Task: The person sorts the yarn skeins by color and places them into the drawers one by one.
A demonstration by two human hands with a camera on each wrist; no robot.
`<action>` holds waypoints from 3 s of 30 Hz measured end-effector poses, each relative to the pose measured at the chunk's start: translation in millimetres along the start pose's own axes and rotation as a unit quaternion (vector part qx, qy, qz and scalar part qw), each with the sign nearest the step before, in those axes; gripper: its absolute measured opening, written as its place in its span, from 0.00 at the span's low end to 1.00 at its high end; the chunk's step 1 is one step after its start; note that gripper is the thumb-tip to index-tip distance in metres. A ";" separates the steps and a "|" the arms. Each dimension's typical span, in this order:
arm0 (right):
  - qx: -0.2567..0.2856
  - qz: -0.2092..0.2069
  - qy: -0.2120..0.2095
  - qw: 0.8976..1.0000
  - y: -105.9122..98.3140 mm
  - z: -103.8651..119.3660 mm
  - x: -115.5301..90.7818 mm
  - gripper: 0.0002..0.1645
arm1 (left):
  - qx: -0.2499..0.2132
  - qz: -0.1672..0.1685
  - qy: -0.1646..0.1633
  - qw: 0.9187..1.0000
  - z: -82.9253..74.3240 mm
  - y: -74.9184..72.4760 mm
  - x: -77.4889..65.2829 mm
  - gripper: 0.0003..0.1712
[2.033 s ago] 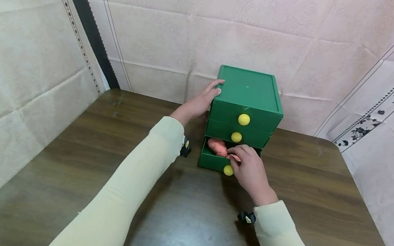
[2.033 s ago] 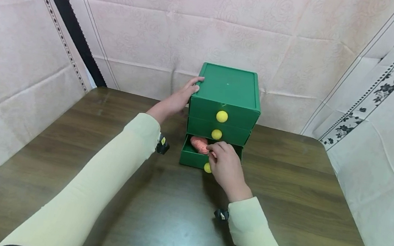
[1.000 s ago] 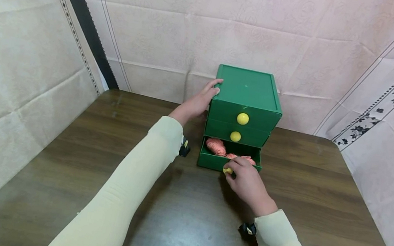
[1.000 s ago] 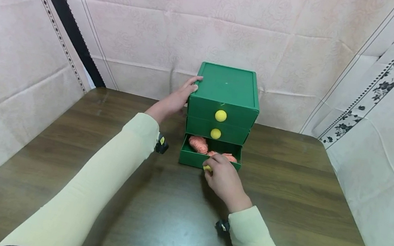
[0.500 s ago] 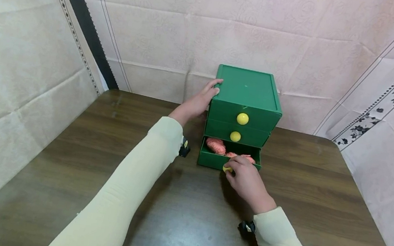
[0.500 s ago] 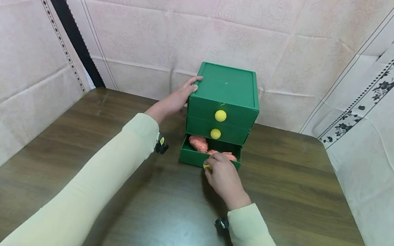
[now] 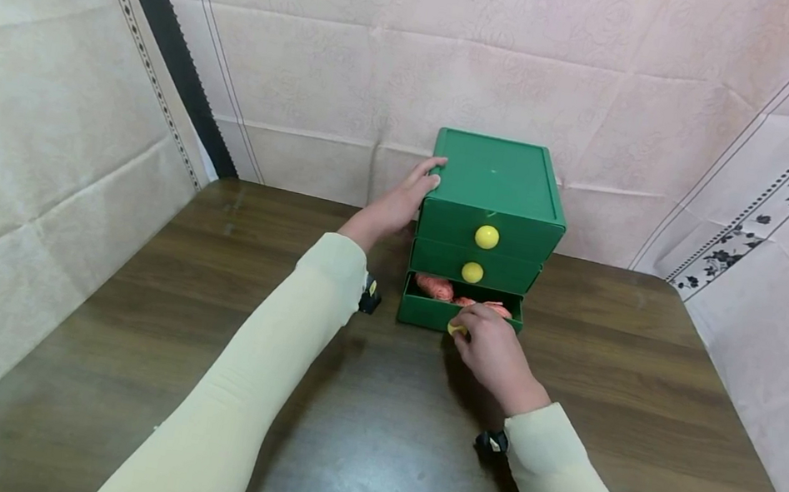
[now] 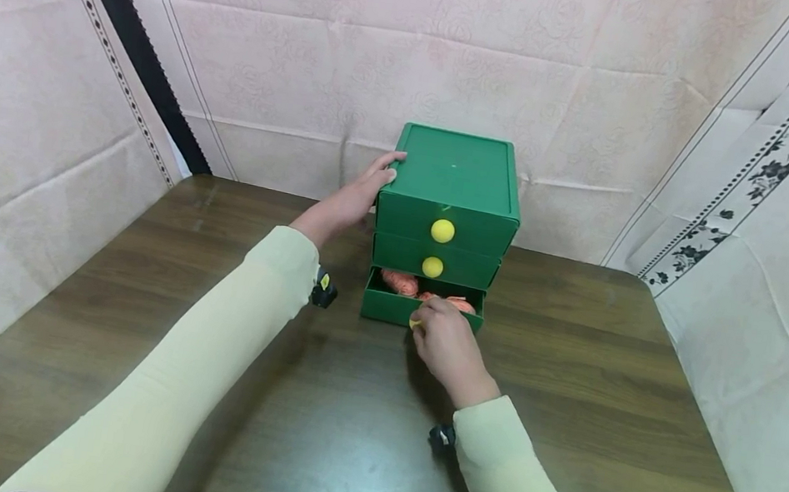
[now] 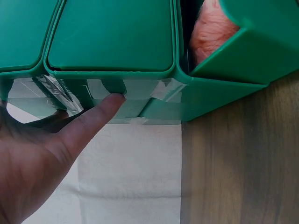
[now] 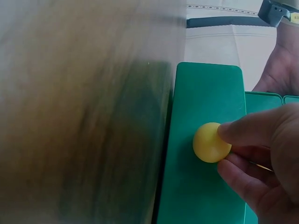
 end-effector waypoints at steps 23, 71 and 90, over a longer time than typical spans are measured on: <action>0.007 0.003 0.029 1.000 4.9 -15.5 18.6 0.06 | -0.020 -0.017 0.008 1.000 25.3 -4.8 20.5 0.26; 0.015 -0.008 0.088 0.996 12.2 -35.6 35.5 0.06 | 0.011 -0.018 0.006 1.000 24.2 -7.4 25.1 0.26; 0.043 0.008 0.090 0.995 2.3 -47.0 21.8 0.12 | 0.001 0.008 -0.028 1.000 24.6 -6.9 16.2 0.29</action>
Point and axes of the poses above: each hand's wrist, its own x-axis towards the middle knuckle, its own y-axis out of the palm, z = x × y, the point moved 10 cm from there along x, towards the middle knuckle, and after that the axes turned 2 degrees about -x, right-handed, at the moved point
